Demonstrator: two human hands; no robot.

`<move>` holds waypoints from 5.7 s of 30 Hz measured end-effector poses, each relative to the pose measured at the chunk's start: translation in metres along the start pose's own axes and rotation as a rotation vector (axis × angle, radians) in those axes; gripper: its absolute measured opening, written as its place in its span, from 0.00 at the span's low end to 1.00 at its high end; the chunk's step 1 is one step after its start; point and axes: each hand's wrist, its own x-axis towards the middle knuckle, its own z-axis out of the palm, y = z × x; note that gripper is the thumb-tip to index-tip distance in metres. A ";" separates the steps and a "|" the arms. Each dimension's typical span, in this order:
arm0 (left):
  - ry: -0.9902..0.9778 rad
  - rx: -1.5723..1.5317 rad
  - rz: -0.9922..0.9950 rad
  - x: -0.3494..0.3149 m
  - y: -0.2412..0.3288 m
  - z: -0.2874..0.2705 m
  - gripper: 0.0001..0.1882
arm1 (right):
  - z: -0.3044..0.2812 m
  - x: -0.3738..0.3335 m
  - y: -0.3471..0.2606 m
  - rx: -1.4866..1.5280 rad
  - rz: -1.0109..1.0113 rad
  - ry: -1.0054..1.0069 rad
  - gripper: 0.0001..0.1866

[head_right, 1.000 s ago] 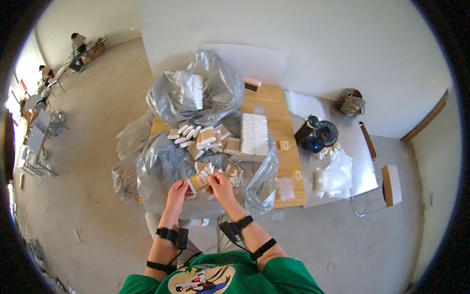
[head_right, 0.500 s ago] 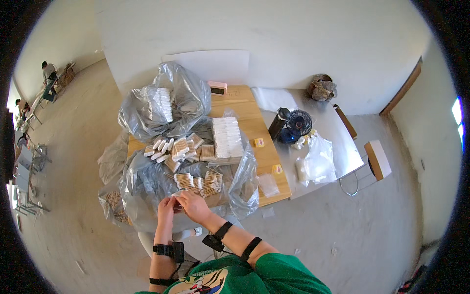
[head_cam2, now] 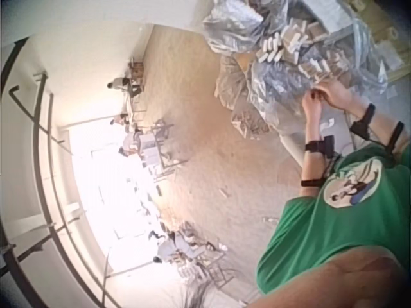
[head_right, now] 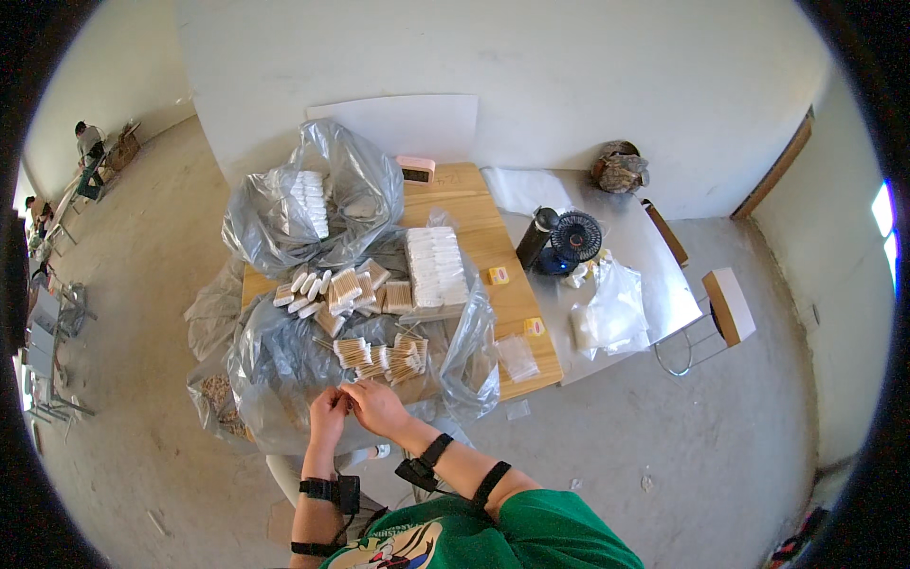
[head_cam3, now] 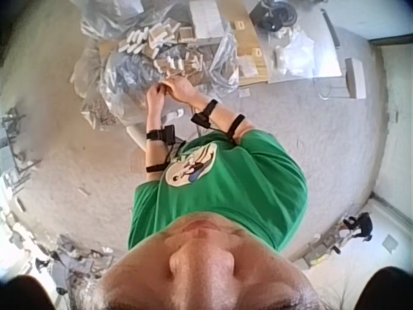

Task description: The recorder is seen organizing and bagging various medical supplies such as bandages and cotton swabs into plastic bags on a wooden table.

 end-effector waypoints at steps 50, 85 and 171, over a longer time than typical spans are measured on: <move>0.336 -0.212 0.054 0.018 0.001 -0.013 0.07 | 0.029 0.045 0.027 0.328 0.416 -0.185 0.08; 0.270 -0.503 -0.013 0.038 -0.032 -0.016 0.04 | 0.040 0.048 0.034 0.971 0.872 -0.004 0.11; -0.252 -0.015 0.153 0.031 0.078 0.135 0.10 | -0.207 -0.109 0.199 -0.188 0.686 0.583 0.15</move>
